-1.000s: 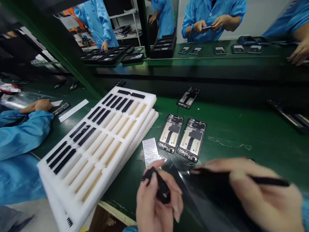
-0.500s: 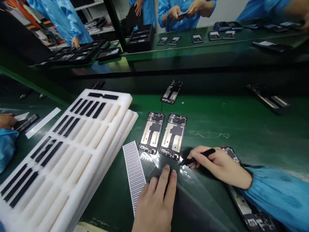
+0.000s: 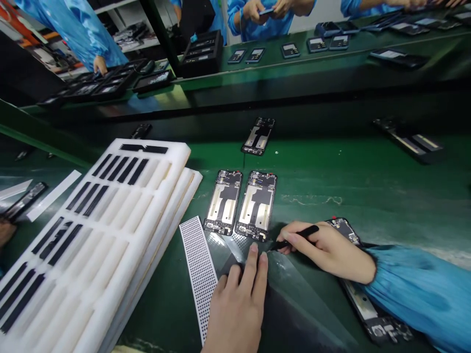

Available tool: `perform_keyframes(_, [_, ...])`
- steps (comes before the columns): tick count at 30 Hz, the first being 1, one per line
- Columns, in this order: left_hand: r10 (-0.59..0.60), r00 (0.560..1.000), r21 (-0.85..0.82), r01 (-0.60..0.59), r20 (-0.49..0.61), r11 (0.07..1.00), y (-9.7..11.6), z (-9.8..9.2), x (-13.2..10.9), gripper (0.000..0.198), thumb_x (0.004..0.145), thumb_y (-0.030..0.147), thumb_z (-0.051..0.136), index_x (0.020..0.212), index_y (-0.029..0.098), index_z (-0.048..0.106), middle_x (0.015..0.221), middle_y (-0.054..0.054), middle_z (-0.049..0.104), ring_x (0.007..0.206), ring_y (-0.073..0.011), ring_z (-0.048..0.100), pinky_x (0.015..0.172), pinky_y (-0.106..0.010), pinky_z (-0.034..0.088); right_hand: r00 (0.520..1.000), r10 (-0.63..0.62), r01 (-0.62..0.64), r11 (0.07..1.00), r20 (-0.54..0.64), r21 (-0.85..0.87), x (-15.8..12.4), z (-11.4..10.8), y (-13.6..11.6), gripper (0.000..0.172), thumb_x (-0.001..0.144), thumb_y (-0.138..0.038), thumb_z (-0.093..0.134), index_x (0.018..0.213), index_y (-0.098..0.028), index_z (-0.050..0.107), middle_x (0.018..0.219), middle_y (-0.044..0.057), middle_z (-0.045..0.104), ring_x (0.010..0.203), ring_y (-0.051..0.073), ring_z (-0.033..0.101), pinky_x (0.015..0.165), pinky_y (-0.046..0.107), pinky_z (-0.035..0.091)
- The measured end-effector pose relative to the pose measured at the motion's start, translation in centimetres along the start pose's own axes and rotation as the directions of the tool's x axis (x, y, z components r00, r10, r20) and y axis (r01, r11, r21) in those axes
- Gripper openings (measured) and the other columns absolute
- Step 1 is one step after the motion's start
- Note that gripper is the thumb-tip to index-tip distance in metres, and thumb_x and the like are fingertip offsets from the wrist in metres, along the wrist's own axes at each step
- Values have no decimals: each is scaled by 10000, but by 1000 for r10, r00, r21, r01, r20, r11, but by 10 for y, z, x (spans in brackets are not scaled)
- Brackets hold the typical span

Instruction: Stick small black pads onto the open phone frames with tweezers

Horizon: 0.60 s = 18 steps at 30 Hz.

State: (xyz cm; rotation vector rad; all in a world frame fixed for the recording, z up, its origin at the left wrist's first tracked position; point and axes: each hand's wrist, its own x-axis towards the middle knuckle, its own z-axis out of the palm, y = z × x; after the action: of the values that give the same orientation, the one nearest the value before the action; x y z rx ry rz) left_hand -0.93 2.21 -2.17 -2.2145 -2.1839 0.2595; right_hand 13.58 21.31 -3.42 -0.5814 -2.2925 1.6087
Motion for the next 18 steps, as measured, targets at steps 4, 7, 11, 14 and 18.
perform_keyframes(4, [-24,996,-101,15,-88,995,2,9,-5,735,773,-60,410,1476,146,474,1532,-92,515,915,-274,639,662,-404,617,999,21,-18,997,-29,77,3,0,0,379,1034,-414,487,908,-148,725,885,81,774,739,170,776,711,242,626])
perform_keyframes(7, [-341,931,-598,200,-132,777,6,10,-10,583,923,-8,376,1460,207,452,1375,-106,645,1088,-266,641,890,-412,576,997,49,-37,982,-62,184,2,-4,-13,422,1026,-458,504,858,-150,738,908,89,776,719,174,782,676,235,636])
perform_keyframes(11, [-331,891,-915,185,311,-359,11,-10,-13,311,1045,347,441,1346,269,438,1056,-61,677,579,-90,566,501,-203,467,990,15,26,958,-142,285,-14,-5,-47,326,1032,-399,538,879,-214,758,828,27,781,731,144,775,704,190,625])
perform_keyframes(14, [-10,949,-616,197,316,-763,12,-30,-11,296,1003,379,554,1262,238,534,934,-27,659,498,-33,455,484,-176,422,985,-44,98,941,-170,324,-31,2,-63,231,1035,-340,549,961,-275,758,835,-10,783,749,125,766,718,160,611])
perform_keyframes(18, [43,966,-519,173,253,-837,12,-44,-9,238,981,284,622,1213,234,648,992,-50,698,607,-47,561,622,-219,531,988,-67,110,936,-137,336,-42,9,-65,232,1051,-301,517,1010,-304,745,870,-21,789,791,118,761,760,156,596])
